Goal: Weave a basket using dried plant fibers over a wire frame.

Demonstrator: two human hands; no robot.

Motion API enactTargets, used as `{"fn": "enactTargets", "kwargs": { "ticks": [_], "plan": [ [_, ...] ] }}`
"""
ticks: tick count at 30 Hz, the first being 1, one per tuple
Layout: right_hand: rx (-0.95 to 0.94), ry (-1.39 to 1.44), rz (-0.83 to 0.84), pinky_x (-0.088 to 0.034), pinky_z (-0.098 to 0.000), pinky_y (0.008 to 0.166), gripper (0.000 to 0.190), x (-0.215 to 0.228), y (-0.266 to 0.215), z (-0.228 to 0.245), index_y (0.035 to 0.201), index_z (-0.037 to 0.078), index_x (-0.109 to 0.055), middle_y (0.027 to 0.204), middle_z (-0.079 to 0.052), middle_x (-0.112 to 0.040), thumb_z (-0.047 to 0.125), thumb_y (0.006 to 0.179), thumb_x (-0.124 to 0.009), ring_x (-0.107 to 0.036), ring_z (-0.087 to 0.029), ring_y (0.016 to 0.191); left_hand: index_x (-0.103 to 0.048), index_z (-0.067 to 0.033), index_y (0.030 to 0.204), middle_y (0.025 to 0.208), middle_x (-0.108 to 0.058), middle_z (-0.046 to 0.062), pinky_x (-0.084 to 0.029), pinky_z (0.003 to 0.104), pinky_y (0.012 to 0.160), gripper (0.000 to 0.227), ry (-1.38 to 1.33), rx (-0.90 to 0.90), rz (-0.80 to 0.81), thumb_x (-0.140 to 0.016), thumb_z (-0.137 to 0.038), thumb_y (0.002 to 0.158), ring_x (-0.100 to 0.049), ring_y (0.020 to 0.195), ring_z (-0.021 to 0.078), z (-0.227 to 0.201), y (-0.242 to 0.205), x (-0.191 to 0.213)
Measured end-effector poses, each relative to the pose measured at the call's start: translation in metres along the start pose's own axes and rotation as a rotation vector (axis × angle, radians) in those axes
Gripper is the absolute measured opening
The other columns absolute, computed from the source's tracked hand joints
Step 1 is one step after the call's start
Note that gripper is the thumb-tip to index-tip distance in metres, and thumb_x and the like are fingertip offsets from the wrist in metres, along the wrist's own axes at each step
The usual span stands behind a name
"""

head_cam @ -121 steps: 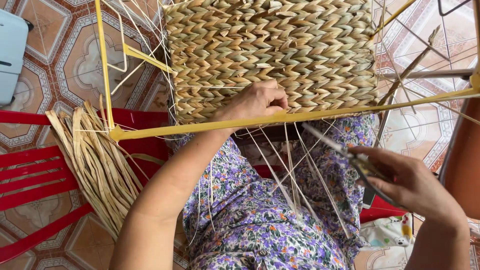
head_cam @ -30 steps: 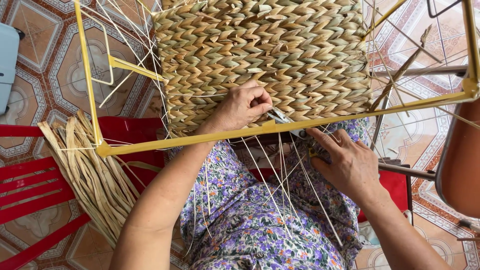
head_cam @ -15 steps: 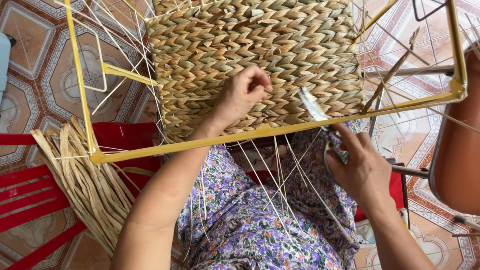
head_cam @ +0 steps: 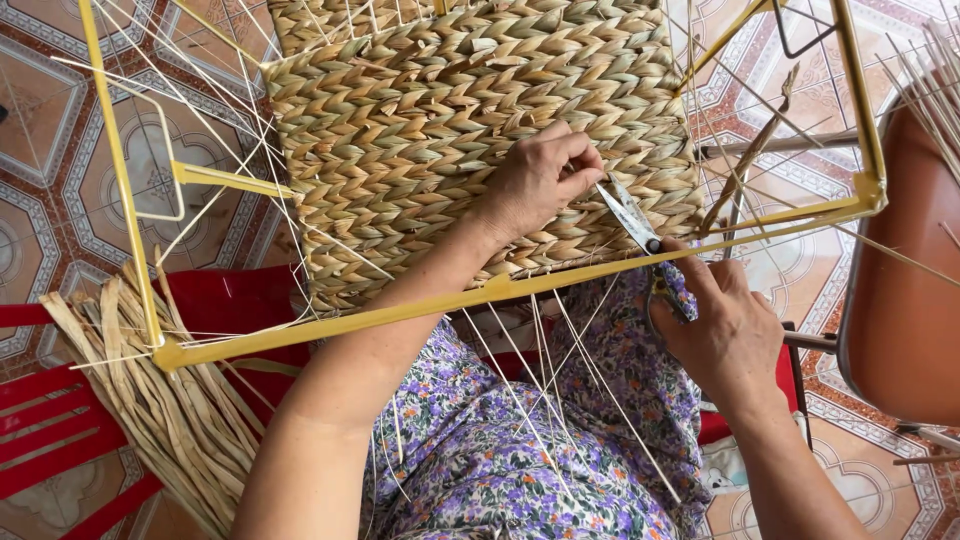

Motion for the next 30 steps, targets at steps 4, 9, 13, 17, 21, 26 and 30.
{"fn": "enactTargets", "kwargs": {
  "ticks": [4,9,13,17,21,26,30],
  "plan": [
    [-0.017,0.025,0.028,-0.053,-0.043,0.064,0.068,-0.004,0.005,-0.001,0.146,0.036,-0.056,0.099,-0.005,-0.063,0.036,0.082,-0.079,-0.068,-0.027,0.078,-0.068,-0.009,0.089,0.087,-0.064,0.0,-0.063,0.024,0.071,0.011,-0.133,-0.025,0.0,-0.077,-0.014,0.091,-0.072,0.078,0.0096,-0.01,0.003,0.004],
    [0.01,0.116,0.009,-0.055,-0.0409,0.062,0.067,-0.015,0.004,-0.007,0.145,0.035,-0.057,0.097,-0.001,-0.066,0.03,0.082,-0.078,-0.07,-0.024,0.08,-0.066,-0.0102,0.089,0.081,-0.068,-0.003,-0.061,0.025,0.064,0.011,-0.234,0.122,0.036,-0.074,-0.014,0.095,-0.068,0.072,0.0089,0.003,0.012,0.0],
    [-0.001,0.192,-0.021,-0.055,-0.0396,0.066,0.067,-0.007,-0.009,-0.012,0.147,0.035,-0.057,0.092,0.0,-0.065,0.027,0.083,-0.077,-0.068,-0.022,0.078,-0.062,-0.0091,0.088,0.081,-0.071,-0.002,-0.064,0.024,0.068,0.011,-0.203,0.188,0.051,-0.071,-0.011,0.093,-0.071,0.073,0.0077,0.013,0.012,0.009],
    [-0.051,0.174,0.042,-0.054,-0.0382,0.063,0.067,-0.001,-0.019,-0.021,0.145,0.034,-0.058,0.09,0.0,-0.063,0.028,0.081,-0.078,-0.066,-0.019,0.073,-0.062,-0.0092,0.093,0.087,-0.071,-0.001,-0.065,0.024,0.071,0.005,-0.149,0.166,0.169,-0.067,-0.009,0.094,-0.072,0.077,0.0084,0.003,-0.003,0.02],
    [-0.057,0.193,0.11,-0.053,-0.036,0.059,0.068,0.0,-0.024,-0.021,0.142,0.034,-0.059,0.088,0.002,-0.061,0.027,0.077,-0.079,-0.063,-0.016,0.066,-0.067,-0.0083,0.087,0.088,-0.068,0.003,-0.063,0.029,0.076,0.012,0.017,0.098,0.29,-0.077,-0.016,0.086,-0.07,0.08,0.0137,-0.019,-0.01,0.019],
    [-0.027,0.212,0.114,-0.053,-0.035,0.058,0.069,-0.001,-0.023,-0.021,0.142,0.035,-0.059,0.087,0.002,-0.061,0.026,0.077,-0.079,-0.061,-0.014,0.064,-0.067,-0.0086,0.078,0.087,-0.065,0.006,-0.06,0.034,0.082,0.019,0.237,-0.029,0.27,-0.084,-0.019,0.079,-0.066,0.086,0.0191,-0.008,-0.013,-0.004],
    [-0.013,0.192,0.135,-0.054,-0.0354,0.059,0.07,0.0,-0.024,-0.024,0.143,0.036,-0.059,0.088,0.001,-0.061,0.025,0.076,-0.079,-0.062,-0.015,0.065,-0.066,-0.01,0.076,0.087,-0.064,0.004,-0.06,0.033,0.082,0.018,0.259,0.042,0.315,-0.082,-0.015,0.082,-0.066,0.083,0.0161,-0.005,-0.008,-0.003]
  ]
}}
Point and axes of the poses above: each hand's wrist, its own y-axis towards the middle knuckle, its own x-axis out of the back of the hand, z = x × y, the point moved 1 cm from there along y, towards the middle knuckle
